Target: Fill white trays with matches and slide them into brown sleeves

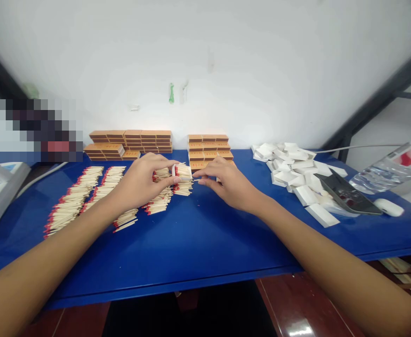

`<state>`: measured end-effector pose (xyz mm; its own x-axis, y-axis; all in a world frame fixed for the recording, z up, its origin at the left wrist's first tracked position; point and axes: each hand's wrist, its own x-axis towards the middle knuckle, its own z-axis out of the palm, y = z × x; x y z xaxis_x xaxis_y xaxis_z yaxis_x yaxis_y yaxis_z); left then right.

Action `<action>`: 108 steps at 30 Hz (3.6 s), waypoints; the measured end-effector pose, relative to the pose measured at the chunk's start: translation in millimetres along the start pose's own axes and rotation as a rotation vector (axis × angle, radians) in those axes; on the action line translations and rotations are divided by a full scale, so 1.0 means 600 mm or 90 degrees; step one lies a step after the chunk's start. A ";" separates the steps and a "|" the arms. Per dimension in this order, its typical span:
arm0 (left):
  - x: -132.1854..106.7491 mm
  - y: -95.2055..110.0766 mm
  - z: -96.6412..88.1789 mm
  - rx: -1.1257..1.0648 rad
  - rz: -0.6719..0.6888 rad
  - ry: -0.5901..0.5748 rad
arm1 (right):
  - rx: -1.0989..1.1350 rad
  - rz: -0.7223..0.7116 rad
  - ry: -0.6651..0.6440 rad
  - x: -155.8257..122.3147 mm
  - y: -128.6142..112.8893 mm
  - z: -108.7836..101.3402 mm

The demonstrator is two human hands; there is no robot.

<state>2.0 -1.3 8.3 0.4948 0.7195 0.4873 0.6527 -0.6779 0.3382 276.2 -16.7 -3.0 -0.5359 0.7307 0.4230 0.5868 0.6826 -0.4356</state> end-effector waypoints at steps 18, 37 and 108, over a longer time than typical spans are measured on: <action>-0.006 0.016 0.009 -0.042 0.009 -0.008 | 0.204 0.118 0.200 0.002 -0.016 -0.001; -0.009 0.035 0.013 -0.172 -0.041 0.002 | 0.377 0.143 0.222 0.003 -0.020 0.022; 0.000 0.037 -0.012 -0.256 -0.100 -0.073 | 0.486 0.214 0.067 0.001 -0.018 0.023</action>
<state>12.4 -17.8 21.5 0.4829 0.8151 0.3201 0.4607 -0.5473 0.6987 261.5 -23.5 -8.9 -0.3238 0.9176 0.2305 0.1131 0.2794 -0.9535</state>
